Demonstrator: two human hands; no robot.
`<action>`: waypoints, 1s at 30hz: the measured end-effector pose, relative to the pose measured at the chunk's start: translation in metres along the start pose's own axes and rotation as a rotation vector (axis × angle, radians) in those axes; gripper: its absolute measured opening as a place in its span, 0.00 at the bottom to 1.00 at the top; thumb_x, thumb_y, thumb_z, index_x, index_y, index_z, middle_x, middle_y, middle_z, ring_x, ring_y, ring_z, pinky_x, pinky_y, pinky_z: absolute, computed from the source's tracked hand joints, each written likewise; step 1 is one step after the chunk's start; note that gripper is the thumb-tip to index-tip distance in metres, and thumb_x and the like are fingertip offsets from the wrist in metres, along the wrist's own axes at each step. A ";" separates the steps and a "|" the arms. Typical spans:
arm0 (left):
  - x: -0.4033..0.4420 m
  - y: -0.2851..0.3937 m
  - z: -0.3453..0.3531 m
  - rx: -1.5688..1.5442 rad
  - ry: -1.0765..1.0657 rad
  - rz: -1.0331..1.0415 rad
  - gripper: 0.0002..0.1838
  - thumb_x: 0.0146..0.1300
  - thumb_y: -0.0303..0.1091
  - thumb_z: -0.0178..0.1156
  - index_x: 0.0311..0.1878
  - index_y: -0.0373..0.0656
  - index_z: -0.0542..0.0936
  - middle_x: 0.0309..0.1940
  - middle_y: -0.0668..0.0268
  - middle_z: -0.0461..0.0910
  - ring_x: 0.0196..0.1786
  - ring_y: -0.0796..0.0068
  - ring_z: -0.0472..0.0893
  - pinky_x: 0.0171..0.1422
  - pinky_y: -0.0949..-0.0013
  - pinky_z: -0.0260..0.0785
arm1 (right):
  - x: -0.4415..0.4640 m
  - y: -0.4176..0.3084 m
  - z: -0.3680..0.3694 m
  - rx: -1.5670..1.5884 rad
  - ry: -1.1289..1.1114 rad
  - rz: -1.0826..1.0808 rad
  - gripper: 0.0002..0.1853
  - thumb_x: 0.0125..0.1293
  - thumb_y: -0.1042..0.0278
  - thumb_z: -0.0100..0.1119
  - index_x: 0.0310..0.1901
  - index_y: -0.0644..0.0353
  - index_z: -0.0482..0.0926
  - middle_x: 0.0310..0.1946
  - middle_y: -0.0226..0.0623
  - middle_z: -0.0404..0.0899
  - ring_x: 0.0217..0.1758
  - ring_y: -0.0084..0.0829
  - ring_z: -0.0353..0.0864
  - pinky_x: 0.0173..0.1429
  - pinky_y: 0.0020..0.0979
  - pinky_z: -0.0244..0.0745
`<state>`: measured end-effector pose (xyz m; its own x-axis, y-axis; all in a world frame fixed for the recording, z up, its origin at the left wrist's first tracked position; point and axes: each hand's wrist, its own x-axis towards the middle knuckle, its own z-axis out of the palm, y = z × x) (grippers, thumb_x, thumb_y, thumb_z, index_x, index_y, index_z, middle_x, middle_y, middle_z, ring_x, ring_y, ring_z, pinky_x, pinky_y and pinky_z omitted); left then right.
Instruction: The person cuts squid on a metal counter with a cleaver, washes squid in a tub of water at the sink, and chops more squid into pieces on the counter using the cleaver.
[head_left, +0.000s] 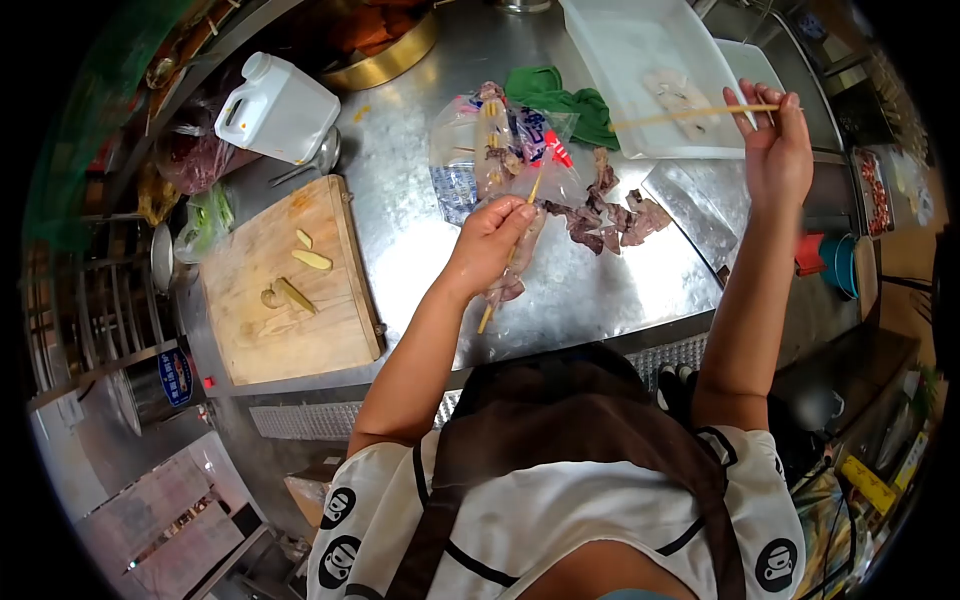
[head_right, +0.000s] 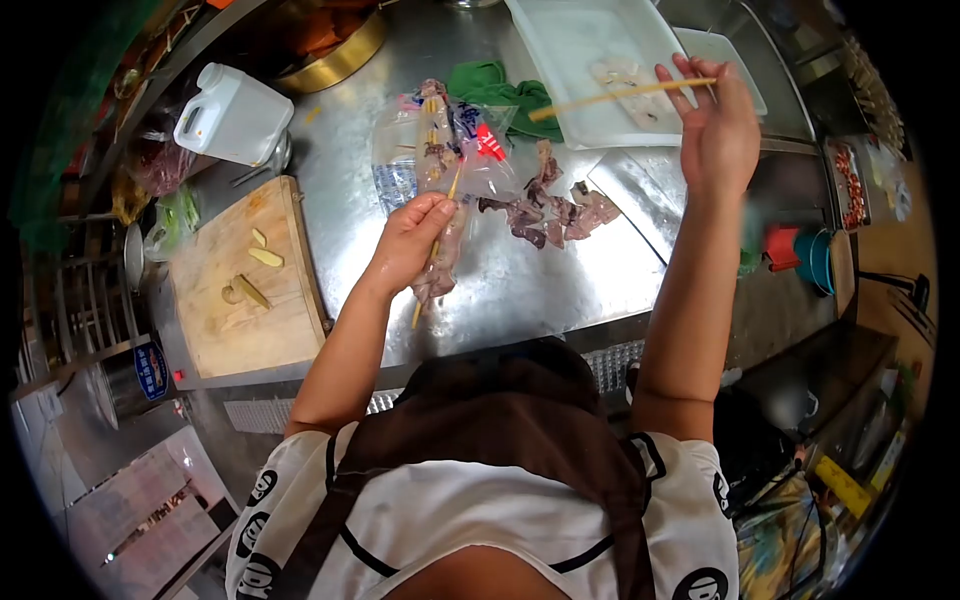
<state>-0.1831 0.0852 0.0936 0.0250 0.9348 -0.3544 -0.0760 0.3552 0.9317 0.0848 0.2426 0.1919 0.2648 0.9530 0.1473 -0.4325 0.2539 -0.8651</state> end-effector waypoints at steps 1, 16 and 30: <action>-0.001 0.004 0.003 0.003 0.026 0.041 0.10 0.71 0.38 0.55 0.43 0.42 0.79 0.24 0.78 0.70 0.27 0.89 0.66 0.32 0.80 0.62 | -0.003 -0.001 -0.002 -0.018 -0.048 -0.043 0.10 0.70 0.66 0.49 0.38 0.66 0.74 0.29 0.38 0.74 0.35 0.31 0.76 0.41 0.31 0.74; 0.007 0.027 0.052 0.111 -0.191 0.198 0.13 0.74 0.41 0.51 0.45 0.40 0.76 0.27 0.74 0.73 0.34 0.87 0.70 0.40 0.78 0.66 | -0.110 0.046 0.024 -0.404 -0.400 0.556 0.07 0.66 0.69 0.61 0.35 0.62 0.82 0.24 0.26 0.78 0.20 0.13 0.66 0.24 0.19 0.60; 0.030 0.018 0.086 0.331 -0.313 0.127 0.15 0.74 0.42 0.50 0.44 0.40 0.77 0.32 0.75 0.75 0.34 0.87 0.69 0.38 0.79 0.63 | -0.055 -0.039 -0.111 -0.070 0.218 0.207 0.11 0.70 0.65 0.56 0.39 0.65 0.78 0.18 0.21 0.60 0.19 0.15 0.53 0.25 0.20 0.50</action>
<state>-0.0982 0.1195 0.1069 0.3388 0.9092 -0.2419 0.2223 0.1724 0.9596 0.1834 0.1619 0.1645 0.3591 0.9235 -0.1353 -0.4382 0.0388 -0.8981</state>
